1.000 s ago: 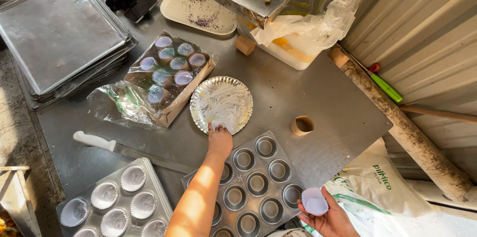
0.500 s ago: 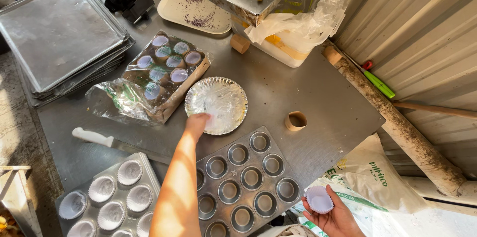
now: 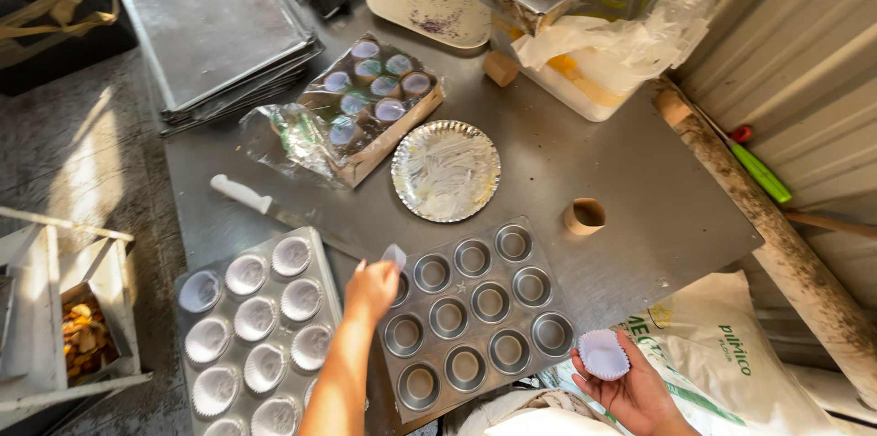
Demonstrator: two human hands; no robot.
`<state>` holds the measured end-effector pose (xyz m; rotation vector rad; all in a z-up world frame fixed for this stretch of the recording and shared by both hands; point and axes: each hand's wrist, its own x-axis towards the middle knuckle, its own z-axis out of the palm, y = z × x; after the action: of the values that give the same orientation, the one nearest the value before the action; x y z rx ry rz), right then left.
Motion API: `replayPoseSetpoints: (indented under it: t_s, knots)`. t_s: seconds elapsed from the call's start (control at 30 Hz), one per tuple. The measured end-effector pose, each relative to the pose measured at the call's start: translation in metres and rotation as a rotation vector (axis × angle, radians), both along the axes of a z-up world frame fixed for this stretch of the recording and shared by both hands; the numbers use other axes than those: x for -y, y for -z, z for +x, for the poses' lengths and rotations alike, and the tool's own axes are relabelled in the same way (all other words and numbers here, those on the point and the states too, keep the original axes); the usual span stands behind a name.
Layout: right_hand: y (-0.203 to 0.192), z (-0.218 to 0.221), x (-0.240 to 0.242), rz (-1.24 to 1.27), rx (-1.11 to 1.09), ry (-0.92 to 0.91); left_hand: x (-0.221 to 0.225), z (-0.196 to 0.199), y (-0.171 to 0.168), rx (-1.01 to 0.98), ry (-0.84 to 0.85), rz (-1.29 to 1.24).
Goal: The person wipes the cavities of cupcake molds with a liner and places fresh paper liners into the greased cavities.
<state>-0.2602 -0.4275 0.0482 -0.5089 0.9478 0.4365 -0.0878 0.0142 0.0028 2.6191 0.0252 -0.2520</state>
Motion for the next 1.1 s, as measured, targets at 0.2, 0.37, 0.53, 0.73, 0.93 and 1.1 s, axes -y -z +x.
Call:
replayPoseSetpoints:
  t_s: [0.2,0.37,0.53,0.73,0.93,1.1]
  knots:
    - [-0.009,0.008,-0.015,-0.036,0.006,-0.108,0.0,-0.055,0.056,0.4,0.223,0.238]
    - [-0.014,0.015,-0.025,-0.037,0.025,-0.171,0.001,-0.061,0.076,0.305,0.242,0.301]
    - [-0.016,0.013,-0.029,-0.055,0.013,-0.186,0.005,-0.064,0.063,0.223,0.239,0.319]
    - [-0.025,0.014,-0.039,-0.065,0.025,-0.214,0.023,-0.064,0.015,0.329,0.22,0.328]
    - [-0.024,0.032,-0.06,-0.112,0.026,-0.275,0.127,-0.124,-0.06,0.523,0.502,-0.315]
    - [-0.017,0.044,-0.078,-0.013,0.187,-0.309,0.165,-0.145,-0.087,0.515,0.735,-0.25]
